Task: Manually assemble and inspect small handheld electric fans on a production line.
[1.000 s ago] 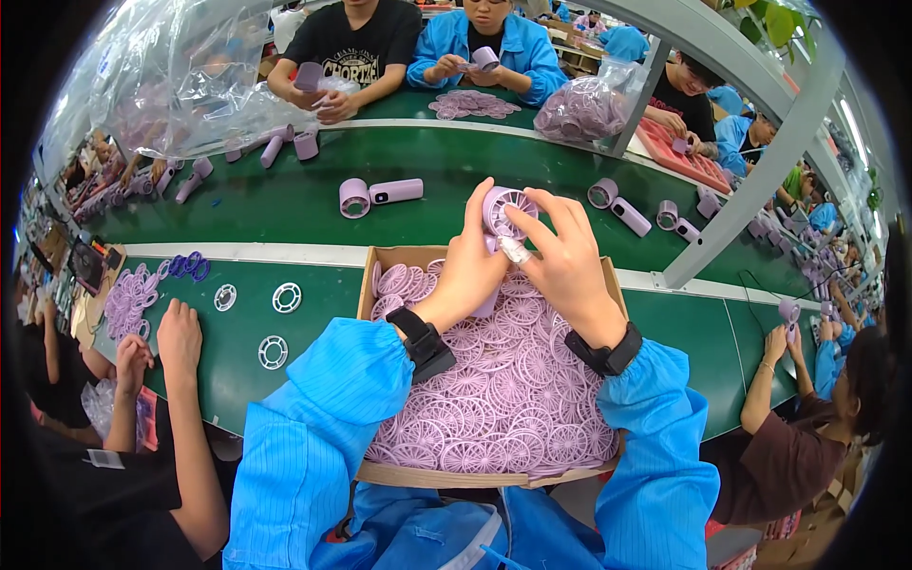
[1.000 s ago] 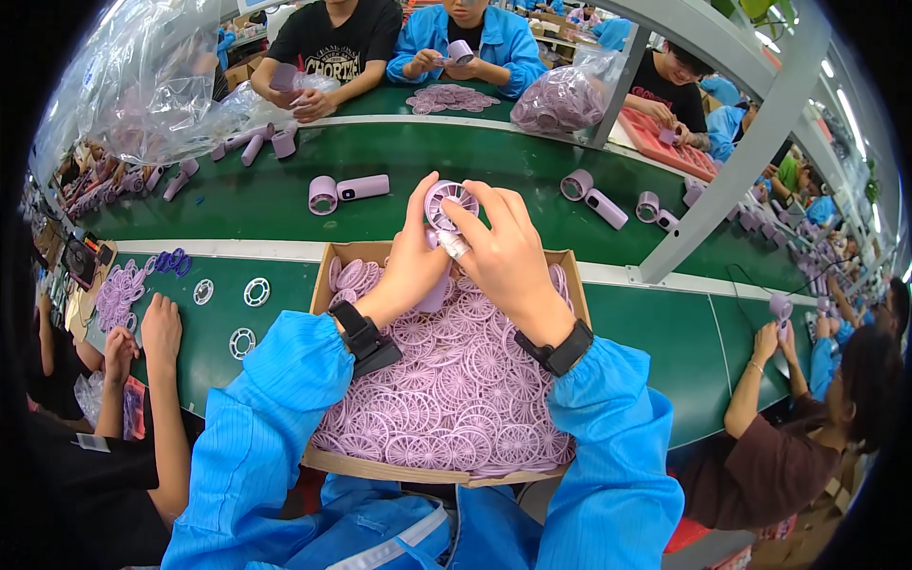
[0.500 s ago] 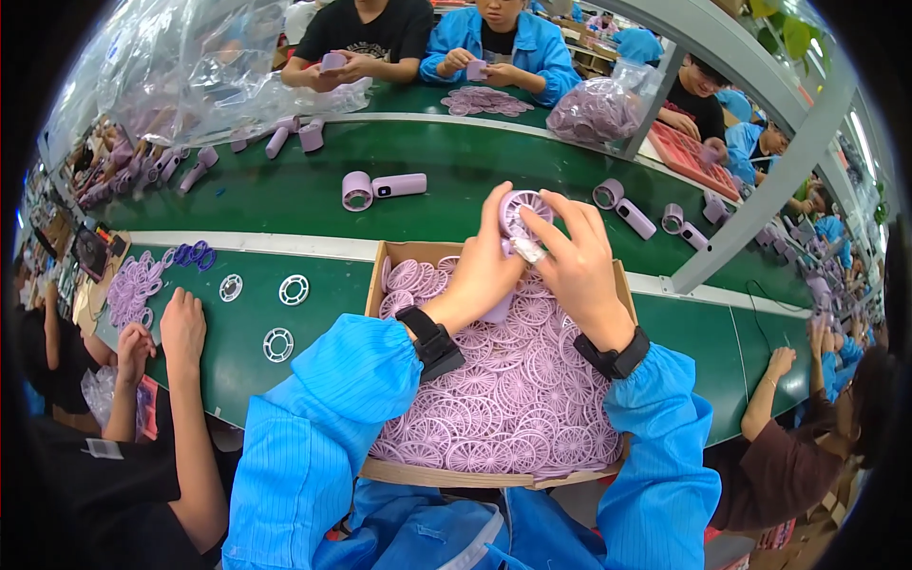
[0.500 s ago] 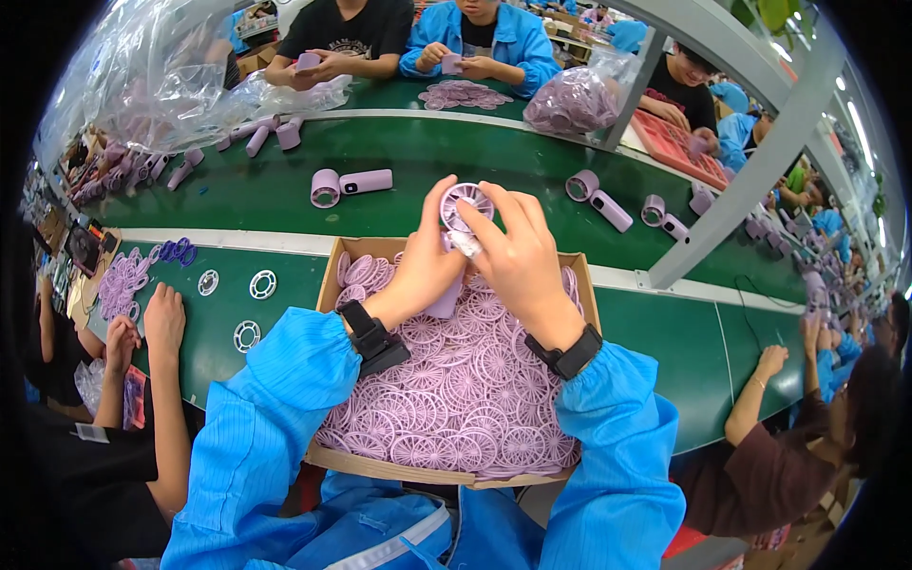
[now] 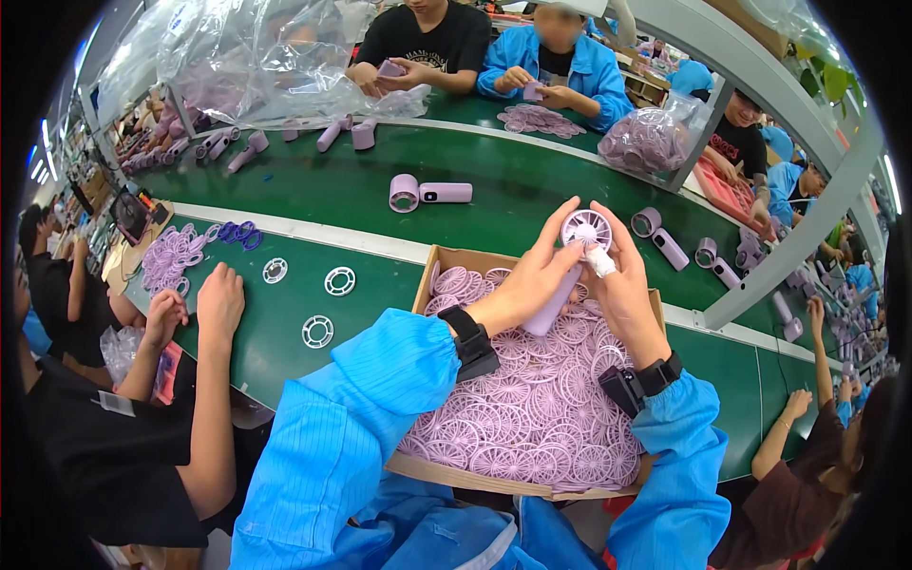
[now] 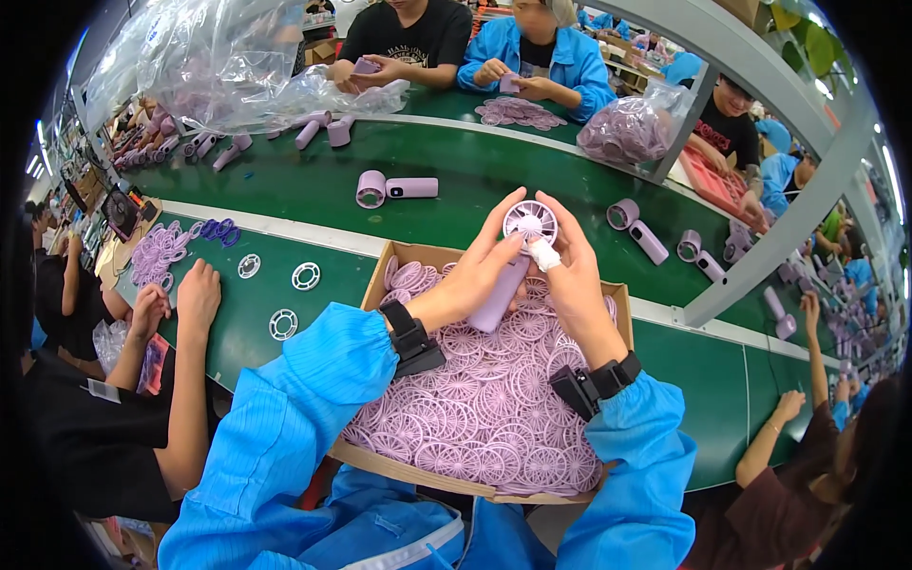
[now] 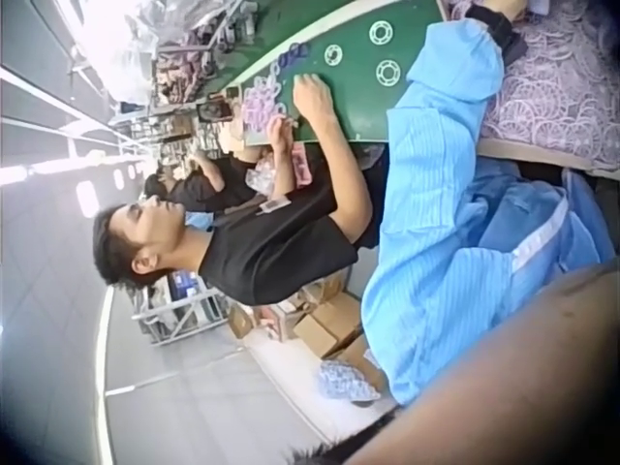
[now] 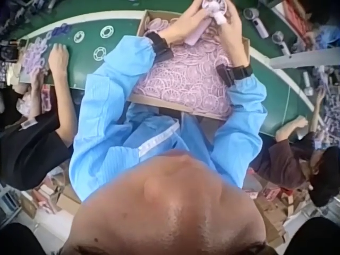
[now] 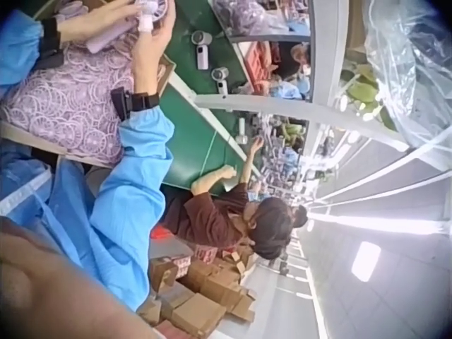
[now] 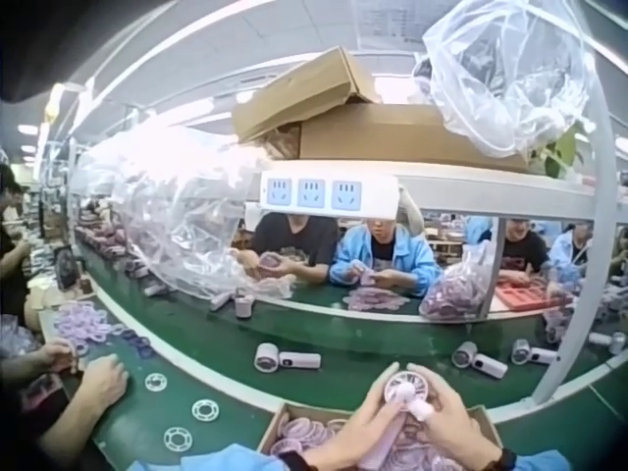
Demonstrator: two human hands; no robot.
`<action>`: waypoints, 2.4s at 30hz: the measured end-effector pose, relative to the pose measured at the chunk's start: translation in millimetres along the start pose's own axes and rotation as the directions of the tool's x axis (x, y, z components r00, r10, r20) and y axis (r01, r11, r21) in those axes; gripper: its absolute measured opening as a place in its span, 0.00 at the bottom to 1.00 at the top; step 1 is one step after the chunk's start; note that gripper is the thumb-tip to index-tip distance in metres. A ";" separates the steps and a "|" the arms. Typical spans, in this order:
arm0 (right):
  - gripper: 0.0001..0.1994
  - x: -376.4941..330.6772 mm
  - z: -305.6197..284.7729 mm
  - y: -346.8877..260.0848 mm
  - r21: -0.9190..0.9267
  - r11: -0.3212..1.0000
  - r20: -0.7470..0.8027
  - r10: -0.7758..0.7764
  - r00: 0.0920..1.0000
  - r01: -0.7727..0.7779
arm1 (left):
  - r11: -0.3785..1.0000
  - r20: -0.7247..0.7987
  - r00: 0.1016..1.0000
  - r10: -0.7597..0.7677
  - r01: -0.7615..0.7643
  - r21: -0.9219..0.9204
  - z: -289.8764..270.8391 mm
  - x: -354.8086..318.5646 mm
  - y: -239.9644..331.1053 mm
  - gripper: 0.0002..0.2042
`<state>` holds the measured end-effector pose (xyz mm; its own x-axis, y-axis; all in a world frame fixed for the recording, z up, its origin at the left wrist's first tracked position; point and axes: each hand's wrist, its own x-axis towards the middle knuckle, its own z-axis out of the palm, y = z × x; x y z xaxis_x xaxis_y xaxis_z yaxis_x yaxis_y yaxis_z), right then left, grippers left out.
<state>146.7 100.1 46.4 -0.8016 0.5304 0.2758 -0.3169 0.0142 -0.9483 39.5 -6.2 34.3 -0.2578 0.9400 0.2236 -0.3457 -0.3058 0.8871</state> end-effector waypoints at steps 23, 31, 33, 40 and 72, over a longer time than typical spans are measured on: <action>0.16 41.2 -78.6 -31.6 -0.583 0.753 -0.179 0.246 0.952 -0.304 | 0.975 -0.476 0.860 0.184 -0.098 0.201 -60.3 37.0 -40.8 0.30; 0.19 33.5 -239.3 62.4 -0.967 -0.006 -0.256 0.011 0.967 -0.256 | 0.901 -0.305 0.945 0.122 0.024 0.434 -44.4 35.0 -32.8 0.17; 0.21 29.4 -224.2 64.5 -0.932 0.067 -0.353 0.054 0.934 -0.356 | 0.884 -0.316 0.939 0.133 0.032 0.467 -47.2 32.1 -32.0 0.16; 0.22 55.2 -248.0 87.7 -0.976 -0.216 0.070 -0.407 0.911 -0.022 | 0.806 -0.249 0.952 0.176 0.006 0.592 -38.1 23.6 -27.4 0.13; 0.17 -22.8 26.5 42.6 -0.746 0.263 0.659 0.161 0.735 0.612 | 0.986 -0.351 0.933 0.079 -0.022 0.164 -29.1 25.8 3.5 0.29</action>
<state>138.1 66.2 3.9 -0.9741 -0.1668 0.1529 -0.1955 0.9605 -0.1980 5.4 12.5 31.4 -0.5846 0.7996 0.1373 -0.1876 -0.2979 0.9360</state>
